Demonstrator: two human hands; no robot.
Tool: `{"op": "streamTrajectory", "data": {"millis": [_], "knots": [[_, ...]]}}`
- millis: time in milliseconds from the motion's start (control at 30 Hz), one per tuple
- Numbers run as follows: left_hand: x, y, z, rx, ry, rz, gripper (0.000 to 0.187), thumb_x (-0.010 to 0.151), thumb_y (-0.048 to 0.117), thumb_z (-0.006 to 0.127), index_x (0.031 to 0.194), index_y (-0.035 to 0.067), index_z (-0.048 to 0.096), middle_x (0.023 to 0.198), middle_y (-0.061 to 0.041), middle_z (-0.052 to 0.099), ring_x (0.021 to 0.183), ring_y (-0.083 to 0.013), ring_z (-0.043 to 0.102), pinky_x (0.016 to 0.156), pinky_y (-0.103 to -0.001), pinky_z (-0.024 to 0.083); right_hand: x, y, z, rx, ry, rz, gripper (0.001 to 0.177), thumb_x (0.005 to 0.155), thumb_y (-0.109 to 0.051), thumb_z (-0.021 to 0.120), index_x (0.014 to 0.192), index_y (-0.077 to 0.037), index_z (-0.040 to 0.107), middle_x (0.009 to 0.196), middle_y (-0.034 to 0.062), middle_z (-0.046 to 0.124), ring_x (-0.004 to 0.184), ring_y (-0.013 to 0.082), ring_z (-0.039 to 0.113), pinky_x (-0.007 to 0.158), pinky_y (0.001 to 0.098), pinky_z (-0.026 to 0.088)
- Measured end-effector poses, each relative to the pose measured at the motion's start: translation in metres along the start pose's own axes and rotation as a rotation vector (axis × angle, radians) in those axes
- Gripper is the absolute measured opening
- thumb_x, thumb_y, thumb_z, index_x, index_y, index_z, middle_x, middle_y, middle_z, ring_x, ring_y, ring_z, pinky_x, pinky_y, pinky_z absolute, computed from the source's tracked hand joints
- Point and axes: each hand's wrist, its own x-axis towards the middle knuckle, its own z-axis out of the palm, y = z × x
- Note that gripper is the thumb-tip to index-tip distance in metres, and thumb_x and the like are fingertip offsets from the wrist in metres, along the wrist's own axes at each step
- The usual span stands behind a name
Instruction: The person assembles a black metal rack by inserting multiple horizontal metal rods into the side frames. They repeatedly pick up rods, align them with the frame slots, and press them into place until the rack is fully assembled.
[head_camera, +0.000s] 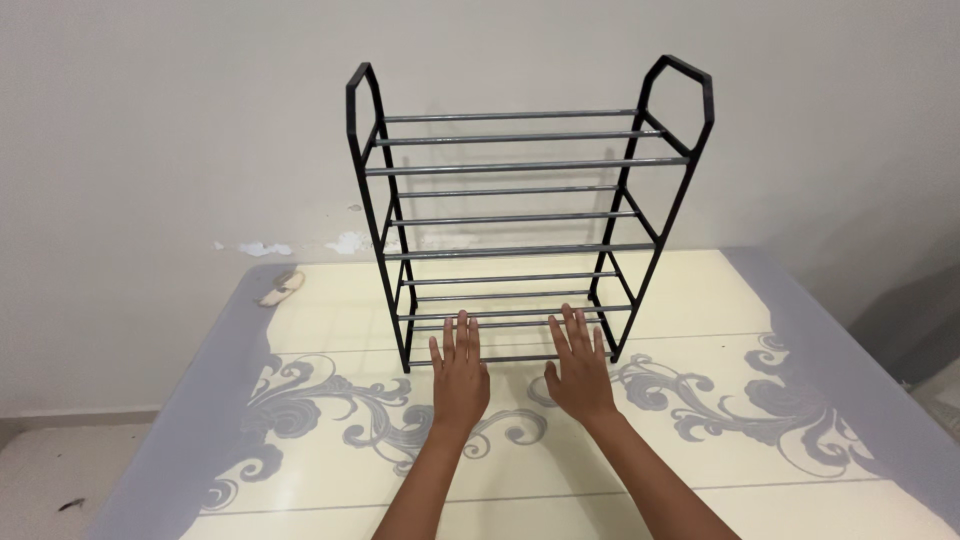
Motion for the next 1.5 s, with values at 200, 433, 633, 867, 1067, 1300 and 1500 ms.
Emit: {"op": "streamTrajectory", "data": {"millis": [200,433,633,867,1067,1300,1500], "knots": [[-0.038,-0.004,0.016,-0.123,-0.120,-0.059,0.077,0.093,0.021,0.060,0.157,0.000,0.024,0.165,-0.024,0.012,0.153,-0.0422,0.009,0.120,-0.061,0.011,-0.030,-0.005,0.016,0.016,-0.151,0.034,0.081,0.090,-0.035,0.065,0.157,-0.010,0.025,0.166,0.0190,0.015,0.154,0.0363,0.014,0.121,0.0578,0.011],[-0.081,-0.018,0.037,-0.142,-0.215,-0.167,0.062,0.098,0.035,0.055,0.147,0.000,0.042,0.158,-0.023,0.033,0.150,-0.0398,0.025,0.121,-0.057,0.017,-0.070,-0.008,0.022,0.138,-0.497,0.233,0.084,0.097,-0.060,0.050,0.161,-0.015,0.021,0.166,0.0121,0.025,0.154,0.0289,0.021,0.125,0.0514,0.010],[-0.102,-0.017,0.044,-0.134,-0.156,-0.116,0.054,0.096,0.033,0.057,0.137,-0.001,0.055,0.151,-0.023,0.045,0.146,-0.0391,0.033,0.119,-0.056,0.021,-0.089,-0.007,0.018,0.106,-0.483,0.185,0.083,0.097,-0.063,0.047,0.159,-0.014,0.023,0.165,0.0108,0.026,0.154,0.0283,0.020,0.124,0.0495,0.011],[-0.102,-0.017,0.040,-0.117,-0.172,-0.097,0.052,0.096,0.032,0.058,0.138,0.000,0.054,0.152,-0.022,0.044,0.147,-0.0394,0.032,0.119,-0.058,0.022,-0.087,-0.014,0.008,0.090,-0.512,0.197,0.080,0.097,-0.063,0.048,0.156,-0.013,0.030,0.165,0.0115,0.026,0.154,0.0290,0.020,0.124,0.0498,0.011],[-0.057,-0.004,-0.006,-0.117,-0.088,0.024,0.064,0.089,0.021,0.066,0.144,-0.004,0.044,0.160,-0.026,0.028,0.149,-0.0458,0.024,0.116,-0.062,0.024,-0.043,-0.023,-0.027,0.045,-0.420,0.102,0.075,0.091,-0.051,0.065,0.151,-0.016,0.038,0.159,0.0175,0.033,0.148,0.0331,0.027,0.118,0.0548,0.021],[0.043,0.016,-0.073,0.115,0.294,0.185,0.067,0.085,-0.008,0.055,0.150,-0.003,0.043,0.164,-0.021,0.034,0.154,-0.0415,0.028,0.123,-0.057,0.027,0.045,-0.039,-0.078,0.048,0.215,-0.126,0.060,0.096,-0.042,0.064,0.146,-0.010,0.052,0.155,0.0188,0.045,0.148,0.0359,0.036,0.118,0.0560,0.029],[0.095,0.018,-0.094,0.064,0.354,0.172,0.069,0.082,-0.010,0.056,0.149,-0.002,0.044,0.153,-0.018,0.048,0.147,-0.0368,0.038,0.122,-0.056,0.027,0.093,-0.043,-0.095,-0.064,0.211,-0.148,0.066,0.096,-0.041,0.064,0.150,-0.006,0.048,0.155,0.0169,0.045,0.147,0.0371,0.035,0.115,0.0622,0.025]]}}
